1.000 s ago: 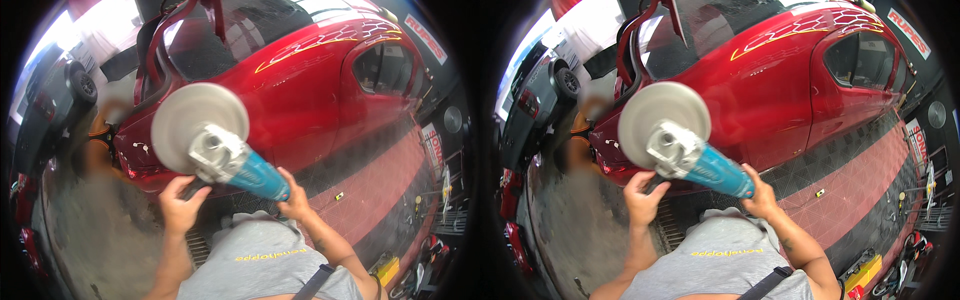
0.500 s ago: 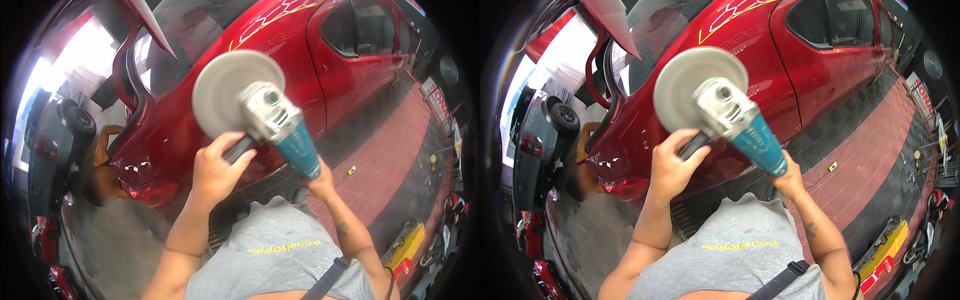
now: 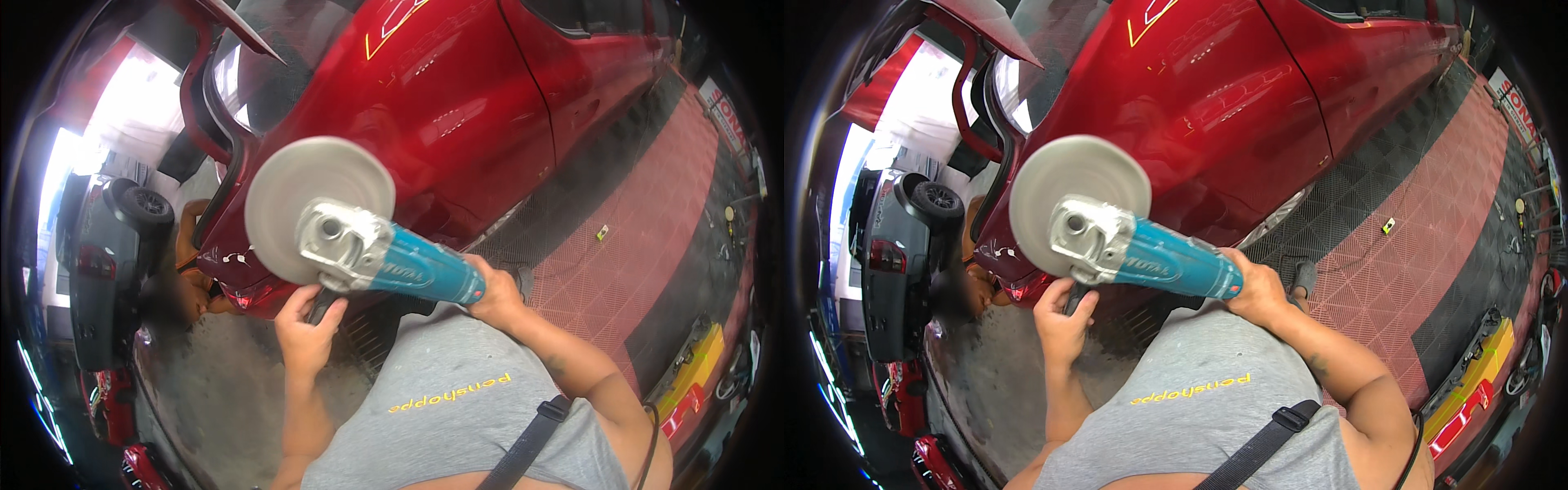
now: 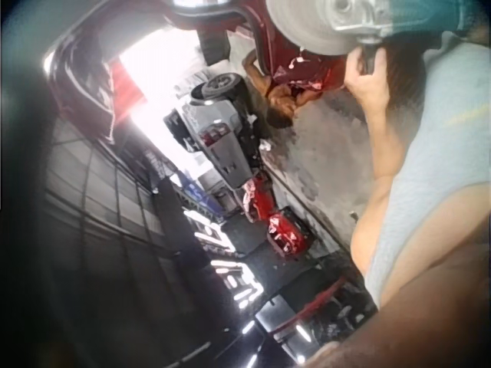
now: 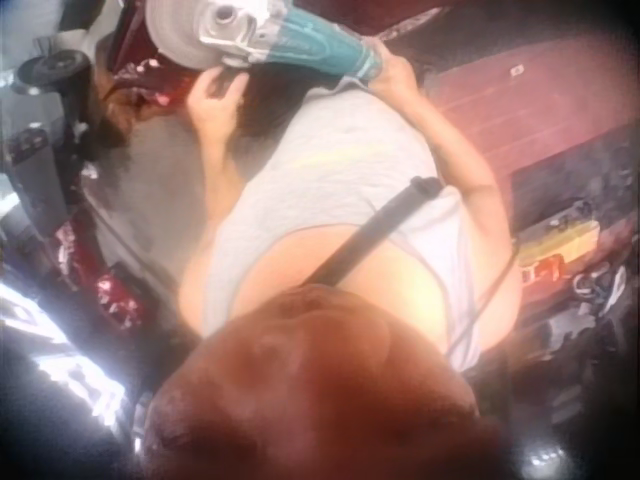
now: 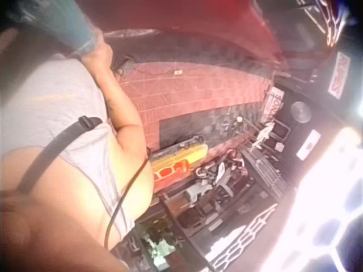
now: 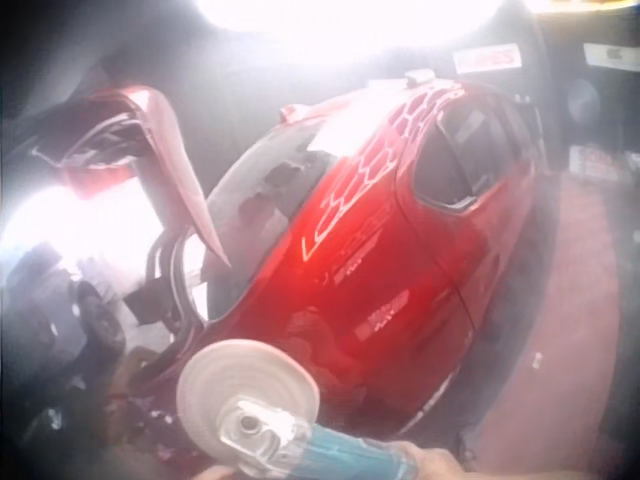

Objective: The person uses a teal electric polisher with a white pad to buff the rear quarter panel and trunk area of a red car. The camera wearer moves the polisher in overlapping passes across the paint surface while another person wipes nearby areas with a cloth.

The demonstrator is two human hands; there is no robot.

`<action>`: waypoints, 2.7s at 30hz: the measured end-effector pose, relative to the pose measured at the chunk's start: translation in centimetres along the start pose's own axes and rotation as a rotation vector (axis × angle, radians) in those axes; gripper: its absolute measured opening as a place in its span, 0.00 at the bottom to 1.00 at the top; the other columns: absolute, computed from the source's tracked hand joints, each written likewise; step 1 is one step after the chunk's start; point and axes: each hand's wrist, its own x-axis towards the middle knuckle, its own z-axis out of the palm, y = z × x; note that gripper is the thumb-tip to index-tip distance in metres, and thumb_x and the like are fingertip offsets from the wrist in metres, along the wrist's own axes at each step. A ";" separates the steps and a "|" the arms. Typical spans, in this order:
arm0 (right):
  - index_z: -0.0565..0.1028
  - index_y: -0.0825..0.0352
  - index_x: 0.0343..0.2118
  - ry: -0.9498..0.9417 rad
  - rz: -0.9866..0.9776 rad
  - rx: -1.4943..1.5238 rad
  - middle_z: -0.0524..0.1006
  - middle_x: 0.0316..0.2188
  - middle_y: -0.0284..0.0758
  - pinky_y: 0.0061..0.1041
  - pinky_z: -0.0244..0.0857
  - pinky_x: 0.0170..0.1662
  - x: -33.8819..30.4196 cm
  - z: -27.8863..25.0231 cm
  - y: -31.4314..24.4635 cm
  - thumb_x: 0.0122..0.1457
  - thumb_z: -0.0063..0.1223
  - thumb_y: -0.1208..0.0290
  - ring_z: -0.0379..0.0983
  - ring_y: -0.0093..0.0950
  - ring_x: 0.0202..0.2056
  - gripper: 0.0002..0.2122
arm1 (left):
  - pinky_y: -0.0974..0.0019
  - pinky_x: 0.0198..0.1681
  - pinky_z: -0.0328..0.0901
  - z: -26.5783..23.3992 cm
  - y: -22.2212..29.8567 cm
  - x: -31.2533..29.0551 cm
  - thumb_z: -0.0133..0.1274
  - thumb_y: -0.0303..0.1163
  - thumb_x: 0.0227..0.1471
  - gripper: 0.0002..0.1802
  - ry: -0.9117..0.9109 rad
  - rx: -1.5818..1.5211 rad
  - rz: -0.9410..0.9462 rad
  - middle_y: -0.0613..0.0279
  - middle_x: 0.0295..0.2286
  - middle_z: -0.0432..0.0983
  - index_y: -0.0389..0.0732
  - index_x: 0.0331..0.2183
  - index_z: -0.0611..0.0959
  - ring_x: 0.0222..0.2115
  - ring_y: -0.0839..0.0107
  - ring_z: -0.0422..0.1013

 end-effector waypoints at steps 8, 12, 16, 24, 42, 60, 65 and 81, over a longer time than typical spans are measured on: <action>0.74 0.55 0.63 -0.057 0.045 0.014 0.86 0.47 0.47 0.43 0.77 0.55 0.5 -0.8 1.0 0.54 0.72 0.66 0.84 0.49 0.50 0.31 | 0.64 0.52 0.74 1.1 -3.5 -2.8 0.72 0.23 0.55 0.25 0.066 0.036 0.156 0.53 0.41 0.88 0.28 0.53 0.83 0.43 0.69 0.82; 0.76 0.56 0.60 0.089 0.104 0.177 0.87 0.43 0.45 0.40 0.78 0.53 -1.4 -3.3 8.2 0.52 0.71 0.71 0.86 0.46 0.48 0.30 | 0.67 0.47 0.74 9.0 2.1 -0.1 0.70 0.24 0.57 0.26 -0.148 0.133 0.326 0.52 0.39 0.88 0.30 0.55 0.82 0.39 0.72 0.82; 0.77 0.61 0.57 0.229 0.192 0.267 0.87 0.43 0.42 0.36 0.77 0.53 -2.0 -6.6 12.6 0.51 0.71 0.75 0.86 0.41 0.47 0.27 | 0.68 0.44 0.75 16.6 7.4 3.6 0.68 0.27 0.59 0.24 -0.344 0.232 0.463 0.48 0.37 0.89 0.35 0.55 0.82 0.38 0.73 0.84; 0.77 0.62 0.58 0.310 0.270 0.328 0.85 0.49 0.42 0.37 0.74 0.57 -1.0 -12.0 18.1 0.48 0.71 0.75 0.83 0.42 0.52 0.30 | 0.62 0.34 0.74 27.5 14.9 8.1 0.68 0.36 0.58 0.22 -0.476 0.466 0.505 0.43 0.35 0.88 0.41 0.52 0.84 0.23 0.63 0.81; 0.73 0.60 0.63 0.168 0.025 0.296 0.86 0.48 0.47 0.41 0.76 0.57 6.4 -13.1 12.9 0.54 0.72 0.71 0.83 0.48 0.53 0.31 | 0.67 0.52 0.74 20.6 14.4 6.0 0.72 0.24 0.55 0.24 -0.165 0.335 0.547 0.54 0.44 0.88 0.30 0.53 0.87 0.45 0.73 0.82; 0.72 0.61 0.61 0.243 -0.084 0.441 0.85 0.48 0.48 0.41 0.76 0.56 10.8 -17.3 4.3 0.60 0.67 0.70 0.83 0.49 0.53 0.25 | 0.71 0.41 0.71 16.6 24.3 13.6 0.71 0.26 0.55 0.22 -0.165 0.369 0.635 0.59 0.38 0.87 0.33 0.52 0.88 0.35 0.77 0.78; 0.67 0.58 0.67 0.090 -0.033 0.502 0.85 0.49 0.50 0.43 0.76 0.56 7.5 -9.8 7.7 0.61 0.69 0.68 0.82 0.50 0.54 0.32 | 0.65 0.54 0.75 15.3 18.5 10.9 0.74 0.25 0.51 0.24 -0.189 0.319 0.467 0.51 0.43 0.89 0.31 0.51 0.89 0.45 0.69 0.84; 0.68 0.69 0.59 0.239 -0.270 0.863 0.80 0.44 0.41 0.34 0.75 0.47 20.3 -26.0 -5.6 0.61 0.70 0.67 0.80 0.31 0.42 0.27 | 0.73 0.21 0.58 21.0 53.4 24.3 0.70 0.42 0.54 0.25 -0.351 0.844 0.678 0.65 0.29 0.86 0.42 0.51 0.91 0.21 0.80 0.69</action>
